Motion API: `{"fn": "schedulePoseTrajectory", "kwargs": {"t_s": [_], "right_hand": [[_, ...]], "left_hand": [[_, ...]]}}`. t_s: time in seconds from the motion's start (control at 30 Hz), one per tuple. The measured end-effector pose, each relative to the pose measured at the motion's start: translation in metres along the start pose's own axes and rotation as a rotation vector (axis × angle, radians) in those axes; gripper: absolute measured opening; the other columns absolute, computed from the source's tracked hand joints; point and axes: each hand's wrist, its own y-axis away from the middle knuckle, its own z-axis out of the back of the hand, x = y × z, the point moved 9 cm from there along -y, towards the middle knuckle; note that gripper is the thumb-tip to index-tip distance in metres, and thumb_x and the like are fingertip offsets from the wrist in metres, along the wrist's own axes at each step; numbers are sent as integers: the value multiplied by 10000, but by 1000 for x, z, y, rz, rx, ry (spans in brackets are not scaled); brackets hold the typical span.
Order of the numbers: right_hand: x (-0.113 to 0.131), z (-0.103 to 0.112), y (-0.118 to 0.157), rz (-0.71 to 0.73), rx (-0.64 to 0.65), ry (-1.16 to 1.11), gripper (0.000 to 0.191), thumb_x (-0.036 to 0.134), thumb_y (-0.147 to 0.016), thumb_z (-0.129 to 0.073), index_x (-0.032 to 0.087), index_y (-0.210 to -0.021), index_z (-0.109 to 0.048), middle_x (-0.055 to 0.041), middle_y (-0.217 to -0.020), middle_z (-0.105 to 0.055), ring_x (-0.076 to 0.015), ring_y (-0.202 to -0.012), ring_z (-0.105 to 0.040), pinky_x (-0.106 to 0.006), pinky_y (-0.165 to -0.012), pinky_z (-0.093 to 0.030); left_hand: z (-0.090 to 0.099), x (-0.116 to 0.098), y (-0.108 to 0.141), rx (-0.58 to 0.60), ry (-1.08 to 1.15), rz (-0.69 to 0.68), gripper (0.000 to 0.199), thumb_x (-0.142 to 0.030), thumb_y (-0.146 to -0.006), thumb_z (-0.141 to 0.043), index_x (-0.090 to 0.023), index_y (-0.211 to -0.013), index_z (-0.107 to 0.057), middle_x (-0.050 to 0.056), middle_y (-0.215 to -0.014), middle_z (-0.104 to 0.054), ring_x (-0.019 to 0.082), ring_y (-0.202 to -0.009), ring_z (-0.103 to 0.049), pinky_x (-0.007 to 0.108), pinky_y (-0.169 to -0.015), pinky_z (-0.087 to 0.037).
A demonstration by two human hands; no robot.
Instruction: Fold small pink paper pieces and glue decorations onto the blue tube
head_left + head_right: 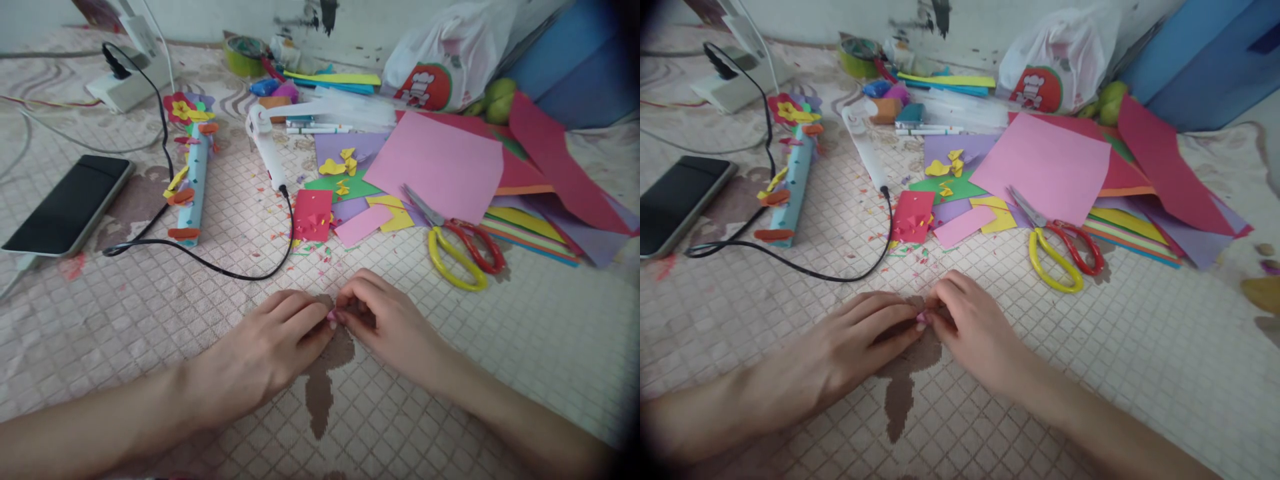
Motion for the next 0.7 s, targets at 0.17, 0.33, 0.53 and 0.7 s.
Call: {"fn": "schedulePoseTrajectory", "kwargs": {"t_s": [0.17,0.33,0.53,0.7], "right_hand": [[0,4,-1,5,-15,-46,156,43,-810,-491,195,-779,-493,0,-810,-526,-127,-752,-509,-250,-637,-407],[-1,7,0,20,-9,-90,147,49,-810,-494,195,-794,-494,-5,-834,-522,-123,-745,-506,-239,-618,-408],[-1,6,1,19,-35,-80,126,88,-778,-557,197,-799,-497,-4,-824,-519,-123,-707,-493,-246,-605,-409],[0,7,-2,21,-67,-43,139,59,-775,-526,194,-776,-495,-1,-809,-521,-125,-713,-497,-246,-600,-403]], "left_hand": [[0,1,0,-5,12,20,275,-117,-891,-392,-126,-1127,-533,113,-1033,-589,222,-1019,-526,402,-849,-487],[-4,4,1,23,30,37,268,-139,-898,-397,-144,-1124,-541,103,-1047,-579,223,-1018,-515,404,-839,-484],[-7,5,3,29,39,53,254,-153,-898,-416,-153,-1119,-542,96,-1060,-567,215,-1026,-507,403,-852,-472],[-7,5,2,16,30,51,242,-153,-895,-417,-157,-1098,-548,93,-1052,-563,210,-1021,-506,393,-850,-471]]}}
